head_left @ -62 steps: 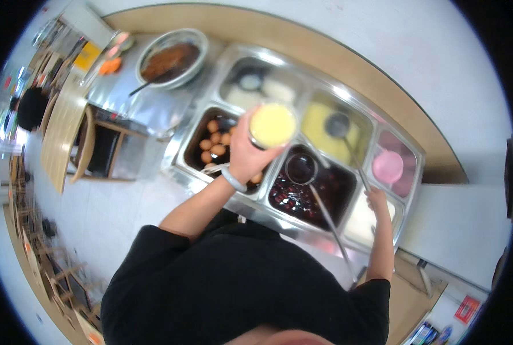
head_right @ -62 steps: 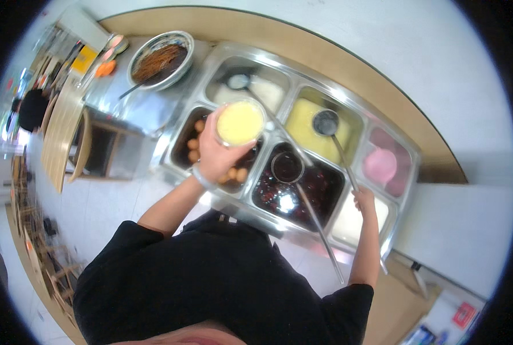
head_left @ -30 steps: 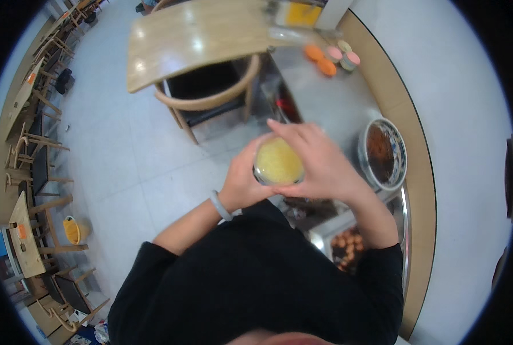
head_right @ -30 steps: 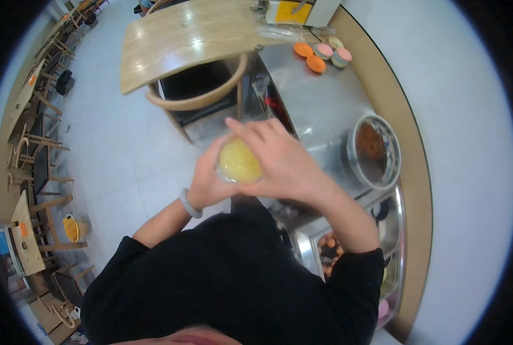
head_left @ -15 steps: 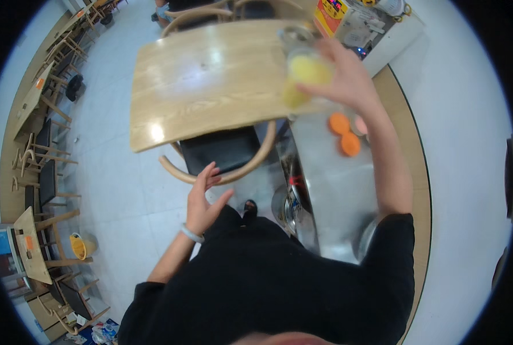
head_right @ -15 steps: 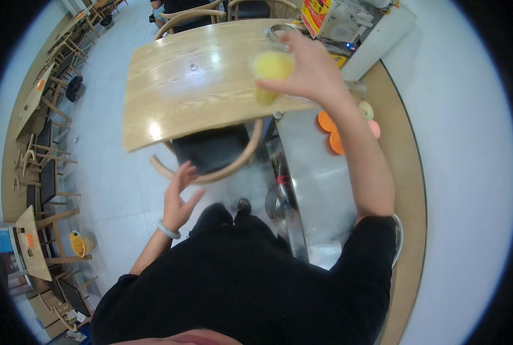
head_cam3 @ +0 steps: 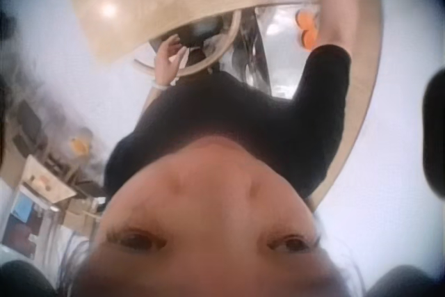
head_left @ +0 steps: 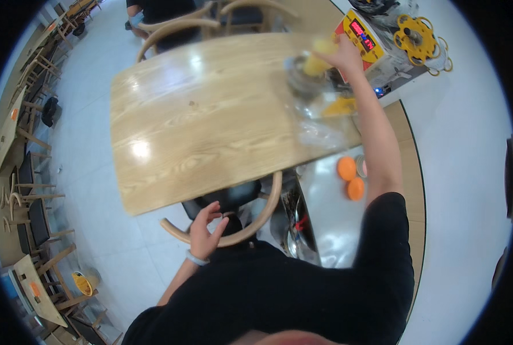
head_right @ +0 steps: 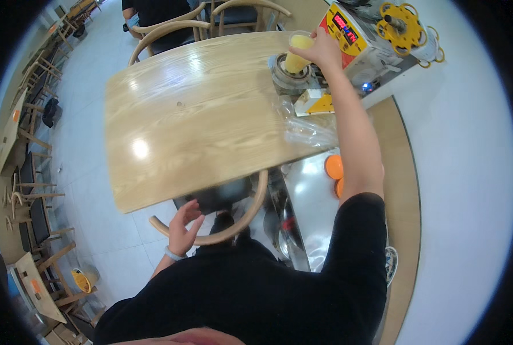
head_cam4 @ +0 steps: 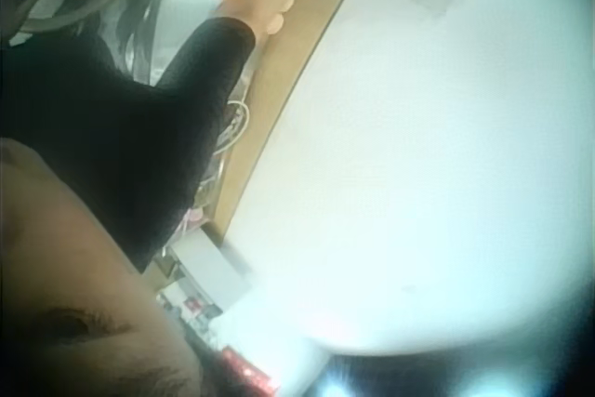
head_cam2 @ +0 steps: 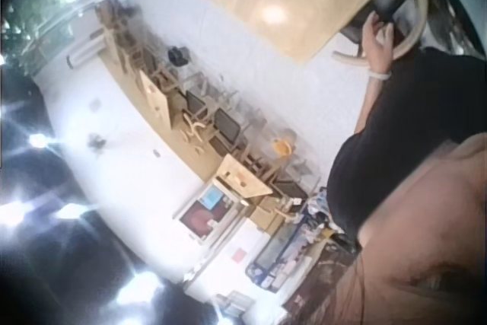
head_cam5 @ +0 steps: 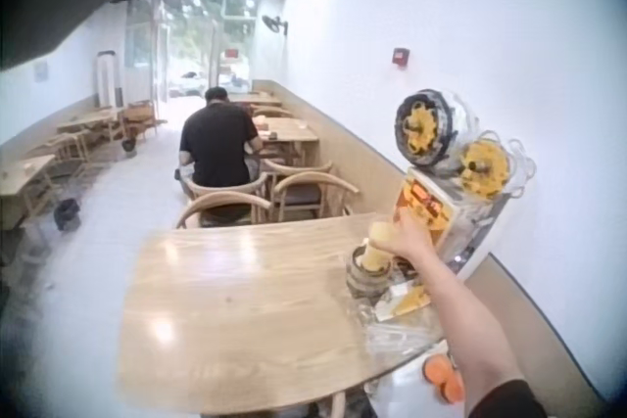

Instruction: The person scoops a yellow substance from a container into a plastic bag, then retrieves a flatbread from an oven and places it on a counter. They add chopped green vegetables and other fillings into the flatbread, fold it, and place it into a plastic bag.

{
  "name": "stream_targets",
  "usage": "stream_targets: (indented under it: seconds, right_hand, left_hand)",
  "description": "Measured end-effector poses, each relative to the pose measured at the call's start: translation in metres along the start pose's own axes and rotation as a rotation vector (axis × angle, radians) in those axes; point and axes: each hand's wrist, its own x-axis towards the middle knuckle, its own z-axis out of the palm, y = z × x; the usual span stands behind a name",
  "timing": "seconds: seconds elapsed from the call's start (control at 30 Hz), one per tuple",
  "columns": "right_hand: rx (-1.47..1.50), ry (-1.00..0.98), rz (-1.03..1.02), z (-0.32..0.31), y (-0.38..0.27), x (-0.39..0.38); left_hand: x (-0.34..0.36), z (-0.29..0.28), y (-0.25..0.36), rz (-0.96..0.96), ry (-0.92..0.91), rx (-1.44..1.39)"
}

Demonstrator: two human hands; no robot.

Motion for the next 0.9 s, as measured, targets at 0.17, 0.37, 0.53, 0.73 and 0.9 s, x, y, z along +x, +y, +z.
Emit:
stream_targets:
  seconds: [0.17, 0.37, 0.53, 0.73, 0.9]
  right_hand:
    - [0.020, -0.108, 0.080, 0.059, 0.013, 0.015]
    - [-0.025, -0.185, 0.174, 0.110, 0.022, 0.009]
    - [-0.018, -0.243, 0.173, 0.118, 0.026, 0.005]
    - [-0.100, -0.305, 0.127, 0.122, 0.026, 0.003]
    - [-0.206, -0.296, -0.037, 0.117, 0.017, -0.014]
  left_hand:
    - [0.025, -0.011, -0.012, -0.059, -0.024, 0.011]
    - [0.045, -0.016, -0.022, -0.111, -0.006, 0.020]
    - [0.051, -0.015, -0.031, -0.113, 0.033, 0.012]
    - [0.058, -0.013, -0.031, -0.096, 0.025, 0.018]
    - [0.060, -0.008, -0.031, -0.117, 0.018, 0.007]
